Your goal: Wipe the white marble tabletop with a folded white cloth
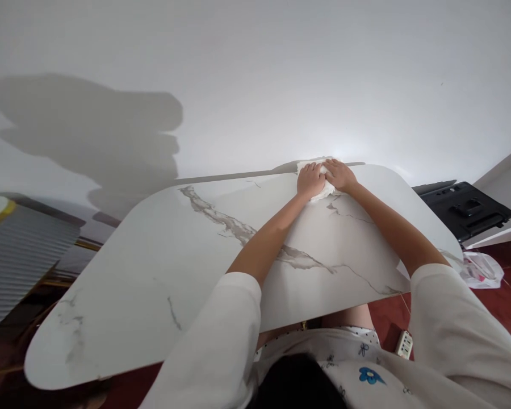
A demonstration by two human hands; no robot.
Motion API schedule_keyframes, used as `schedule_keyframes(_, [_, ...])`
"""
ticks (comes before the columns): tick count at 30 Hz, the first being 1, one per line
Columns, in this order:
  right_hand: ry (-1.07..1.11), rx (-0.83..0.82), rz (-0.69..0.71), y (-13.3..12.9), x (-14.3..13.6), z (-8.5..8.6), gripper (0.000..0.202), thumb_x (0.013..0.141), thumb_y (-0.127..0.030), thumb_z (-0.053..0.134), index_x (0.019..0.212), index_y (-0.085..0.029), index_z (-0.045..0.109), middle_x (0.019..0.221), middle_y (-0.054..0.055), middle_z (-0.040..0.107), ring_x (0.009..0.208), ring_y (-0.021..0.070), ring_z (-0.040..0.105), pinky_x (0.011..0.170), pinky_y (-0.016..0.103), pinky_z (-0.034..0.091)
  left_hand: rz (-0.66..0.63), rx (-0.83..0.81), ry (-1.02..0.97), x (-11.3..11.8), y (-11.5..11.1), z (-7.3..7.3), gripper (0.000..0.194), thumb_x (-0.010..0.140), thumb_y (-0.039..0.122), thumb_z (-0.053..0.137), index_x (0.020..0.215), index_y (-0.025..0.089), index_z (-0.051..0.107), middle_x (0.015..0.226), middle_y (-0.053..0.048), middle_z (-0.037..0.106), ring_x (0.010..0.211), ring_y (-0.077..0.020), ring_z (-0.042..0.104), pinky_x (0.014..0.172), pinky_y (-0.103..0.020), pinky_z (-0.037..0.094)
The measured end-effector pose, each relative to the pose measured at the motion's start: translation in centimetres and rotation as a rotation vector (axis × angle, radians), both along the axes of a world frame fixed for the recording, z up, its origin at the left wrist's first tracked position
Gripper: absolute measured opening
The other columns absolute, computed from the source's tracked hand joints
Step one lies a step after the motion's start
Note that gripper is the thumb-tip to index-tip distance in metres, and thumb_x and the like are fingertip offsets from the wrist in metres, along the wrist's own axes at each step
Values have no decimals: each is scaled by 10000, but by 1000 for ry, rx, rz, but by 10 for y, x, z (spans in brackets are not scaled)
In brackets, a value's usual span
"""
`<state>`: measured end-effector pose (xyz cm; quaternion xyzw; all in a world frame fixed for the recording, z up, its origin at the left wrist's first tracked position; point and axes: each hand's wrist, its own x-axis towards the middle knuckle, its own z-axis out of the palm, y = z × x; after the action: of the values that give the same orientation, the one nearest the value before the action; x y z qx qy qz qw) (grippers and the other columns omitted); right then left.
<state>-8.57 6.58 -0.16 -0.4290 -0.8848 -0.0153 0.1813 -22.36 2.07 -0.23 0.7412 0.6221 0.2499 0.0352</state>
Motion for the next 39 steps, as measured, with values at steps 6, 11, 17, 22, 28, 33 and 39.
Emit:
schedule_keyframes(6, [-13,25,6,-42,7,-1,497,898,-270,341,1349,-100,465,1442,128,446,1343,295,351,1102,460,275,-32,-1,15,0,-38,0,461,907,209,313,1347,169,445,1415,-80,462,1334,-212,353,1133,-371,240])
schedule_keyframes(11, [-59,23,25,-91,16,2,509,909,-267,332,1363,-68,443,1452,151,428,1352,303,341,1101,448,285,-45,-39,25,7,-86,2,488,903,218,307,1368,131,427,1460,-109,412,1372,-226,309,1146,-395,223])
schedule_keyframes(17, [-85,2,34,-164,33,2,548,914,-307,340,1402,-68,413,1478,147,396,1380,305,319,1117,460,280,-16,-141,-49,20,-163,4,533,888,255,346,1407,143,392,1516,-93,335,1420,-241,237,1175,-385,174])
schedule_keyframes(22, [-68,-21,111,-217,56,0,563,919,-353,362,1447,-156,366,1506,97,355,1404,287,276,1125,501,275,28,-233,-125,37,-218,5,556,853,287,424,1405,238,384,1531,-48,317,1433,-263,212,1171,-447,176])
schedule_keyframes(28, [-57,-58,139,-234,83,3,552,932,-379,366,1449,-186,370,1509,71,351,1409,265,267,1139,484,276,67,-345,-154,65,-244,14,592,855,304,425,1432,199,345,1557,-63,253,1451,-253,152,1182,-415,150])
schedule_keyframes(33, [-27,-48,127,-215,96,2,549,922,-380,396,1442,-206,387,1493,61,383,1396,276,297,1124,504,302,32,-293,-196,78,-227,13,559,872,321,380,1419,213,352,1551,-61,269,1448,-249,165,1180,-448,153])
schedule_keyframes(39, [-14,-28,22,-166,96,0,538,906,-367,417,1414,-190,437,1462,67,432,1376,292,338,1122,503,312,10,-204,-217,79,-169,8,486,877,277,343,1353,232,428,1506,-27,362,1420,-225,245,1182,-418,177])
